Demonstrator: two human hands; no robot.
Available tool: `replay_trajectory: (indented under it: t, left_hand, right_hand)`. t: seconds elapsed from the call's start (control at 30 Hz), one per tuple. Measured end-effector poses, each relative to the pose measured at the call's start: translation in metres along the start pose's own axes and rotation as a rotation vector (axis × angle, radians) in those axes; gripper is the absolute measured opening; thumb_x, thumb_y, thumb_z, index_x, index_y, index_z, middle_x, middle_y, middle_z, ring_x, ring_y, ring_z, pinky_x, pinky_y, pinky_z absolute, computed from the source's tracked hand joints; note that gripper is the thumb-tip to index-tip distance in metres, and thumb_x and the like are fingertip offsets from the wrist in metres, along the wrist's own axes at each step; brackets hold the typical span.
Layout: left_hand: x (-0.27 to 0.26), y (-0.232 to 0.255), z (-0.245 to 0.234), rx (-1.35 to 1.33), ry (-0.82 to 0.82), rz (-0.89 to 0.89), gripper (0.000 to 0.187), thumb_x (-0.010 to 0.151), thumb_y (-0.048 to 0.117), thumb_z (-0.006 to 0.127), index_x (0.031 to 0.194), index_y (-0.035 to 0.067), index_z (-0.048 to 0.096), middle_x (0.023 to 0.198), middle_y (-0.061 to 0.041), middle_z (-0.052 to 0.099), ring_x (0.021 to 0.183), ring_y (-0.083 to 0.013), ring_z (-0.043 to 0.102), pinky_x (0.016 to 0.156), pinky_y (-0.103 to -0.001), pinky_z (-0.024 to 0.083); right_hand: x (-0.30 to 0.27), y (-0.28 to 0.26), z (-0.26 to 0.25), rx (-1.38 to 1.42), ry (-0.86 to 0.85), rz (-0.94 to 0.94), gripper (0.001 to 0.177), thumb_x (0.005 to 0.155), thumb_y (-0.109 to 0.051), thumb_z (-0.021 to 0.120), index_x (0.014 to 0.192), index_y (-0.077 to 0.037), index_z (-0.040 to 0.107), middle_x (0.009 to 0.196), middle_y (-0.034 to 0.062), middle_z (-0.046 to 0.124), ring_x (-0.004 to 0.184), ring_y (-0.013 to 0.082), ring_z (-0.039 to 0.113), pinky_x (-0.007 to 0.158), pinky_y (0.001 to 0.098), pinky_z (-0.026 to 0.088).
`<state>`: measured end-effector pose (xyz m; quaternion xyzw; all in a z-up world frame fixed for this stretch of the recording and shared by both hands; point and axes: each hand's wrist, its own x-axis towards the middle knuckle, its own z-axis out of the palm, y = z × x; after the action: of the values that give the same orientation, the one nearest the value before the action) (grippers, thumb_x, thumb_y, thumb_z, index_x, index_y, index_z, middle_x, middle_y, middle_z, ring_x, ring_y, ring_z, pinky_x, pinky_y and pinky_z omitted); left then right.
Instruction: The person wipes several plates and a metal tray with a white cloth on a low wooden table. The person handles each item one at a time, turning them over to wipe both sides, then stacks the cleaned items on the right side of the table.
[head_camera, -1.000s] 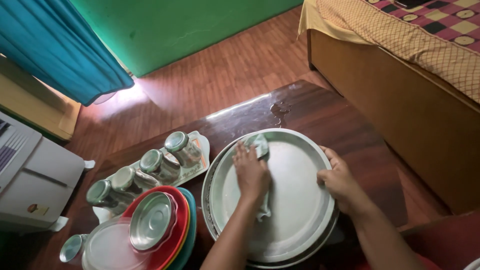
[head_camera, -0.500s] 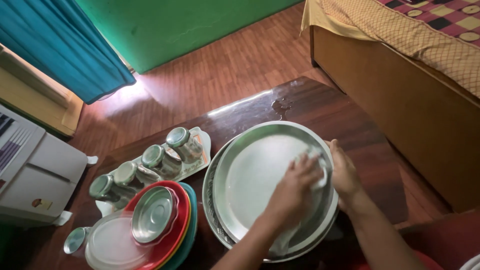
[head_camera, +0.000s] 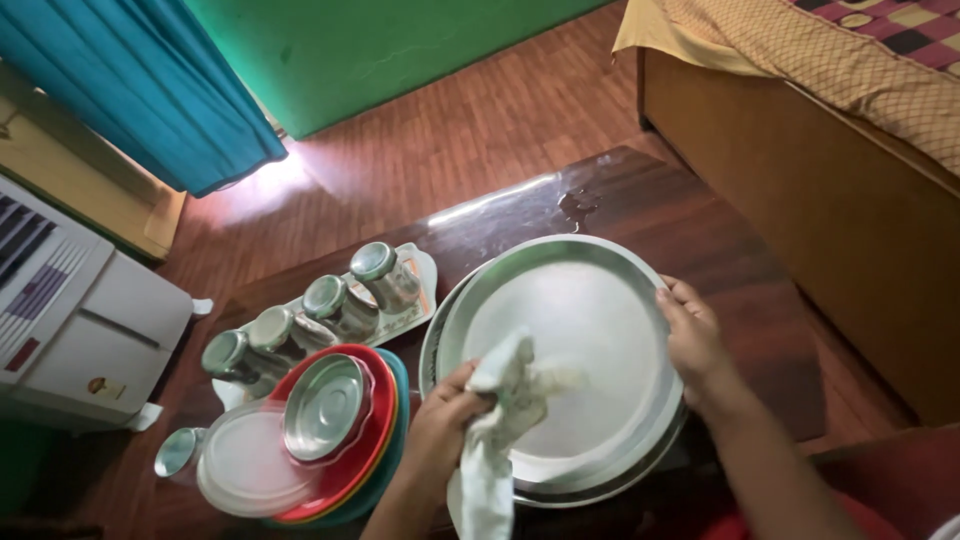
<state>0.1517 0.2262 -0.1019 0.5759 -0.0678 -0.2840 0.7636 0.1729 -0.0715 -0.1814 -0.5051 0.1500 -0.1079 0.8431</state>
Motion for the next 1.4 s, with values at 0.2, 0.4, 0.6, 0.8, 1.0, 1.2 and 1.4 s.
replay_trajectory:
  t: [0.2,0.4,0.6,0.8,1.0,1.2,1.4]
  left_hand:
    - [0.017,-0.011,0.001,-0.343,-0.117,0.038,0.062,0.078,-0.002,0.042,0.138,-0.010,0.053,0.135,-0.023,0.066,0.114,-0.0313,0.069,0.102,-0.041,0.055]
    - [0.021,-0.017,0.008,-0.450,-0.164,0.010,0.062,0.080,-0.002,0.043,0.141,-0.011,0.049,0.137,-0.025,0.064,0.113,-0.0343,0.068,0.100,-0.042,0.055]
    - [0.027,-0.017,0.019,-0.459,-0.087,-0.035,0.064,0.078,-0.003,0.042,0.141,-0.009,0.051,0.135,-0.024,0.065,0.110,-0.0352,0.069,0.099,-0.043,0.056]
    - [0.027,-0.017,0.021,-0.442,-0.035,-0.051,0.062,0.079,-0.003,0.042,0.139,-0.010,0.053,0.132,-0.025,0.067,0.107,-0.0340,0.071,0.098,-0.044,0.057]
    - [0.040,-0.029,0.017,0.202,0.119,0.432,0.057,0.092,0.004,0.049,0.146,-0.010,0.051,0.143,-0.031,0.055,0.122,-0.0351,0.059,0.102,-0.040,0.050]
    - [0.027,-0.011,0.062,1.247,0.075,0.356,0.065,0.096,0.037,0.058,0.156,0.018,0.044,0.169,-0.022,0.016,0.154,-0.0429,0.011,0.117,-0.061,0.007]
    - [0.046,-0.064,0.076,1.334,-0.072,0.588,0.046,0.102,0.027,0.055,0.147,0.016,0.059,0.166,-0.021,0.037,0.156,-0.0466,0.023,0.123,-0.061,0.016]
  right_hand:
    - [0.001,-0.001,-0.001,-0.062,0.027,-0.004,0.032,0.108,-0.020,0.044,0.131,-0.004,0.059,0.113,0.0085,0.069,0.098,0.0149,0.065,0.088,0.0309,0.054]
    - [-0.004,-0.008,0.003,-0.043,0.022,0.027,0.032,0.108,-0.022,0.043,0.131,-0.004,0.058,0.112,0.0094,0.069,0.096,0.0157,0.065,0.086,0.0320,0.055]
    - [-0.002,-0.006,0.001,-0.013,0.025,0.034,0.032,0.108,-0.021,0.043,0.131,-0.004,0.058,0.112,0.0092,0.069,0.096,0.0155,0.066,0.086,0.0319,0.055]
    - [-0.008,-0.016,0.009,-0.039,0.029,0.051,0.034,0.107,-0.022,0.043,0.132,-0.005,0.058,0.113,0.0097,0.069,0.098,0.0162,0.066,0.087,0.0324,0.055]
    - [-0.004,-0.010,0.004,-0.050,0.019,0.039,0.034,0.107,-0.022,0.043,0.133,-0.005,0.058,0.116,0.0093,0.068,0.101,0.0160,0.065,0.090,0.0325,0.054]
    - [0.000,-0.003,0.000,0.015,-0.007,0.015,0.034,0.107,-0.021,0.042,0.131,-0.004,0.058,0.115,0.0089,0.069,0.101,0.0162,0.065,0.090,0.0323,0.054]
    - [0.001,0.001,-0.002,-0.017,0.043,0.010,0.033,0.109,-0.024,0.042,0.126,-0.003,0.060,0.107,0.0091,0.070,0.094,0.0174,0.065,0.085,0.0329,0.053]
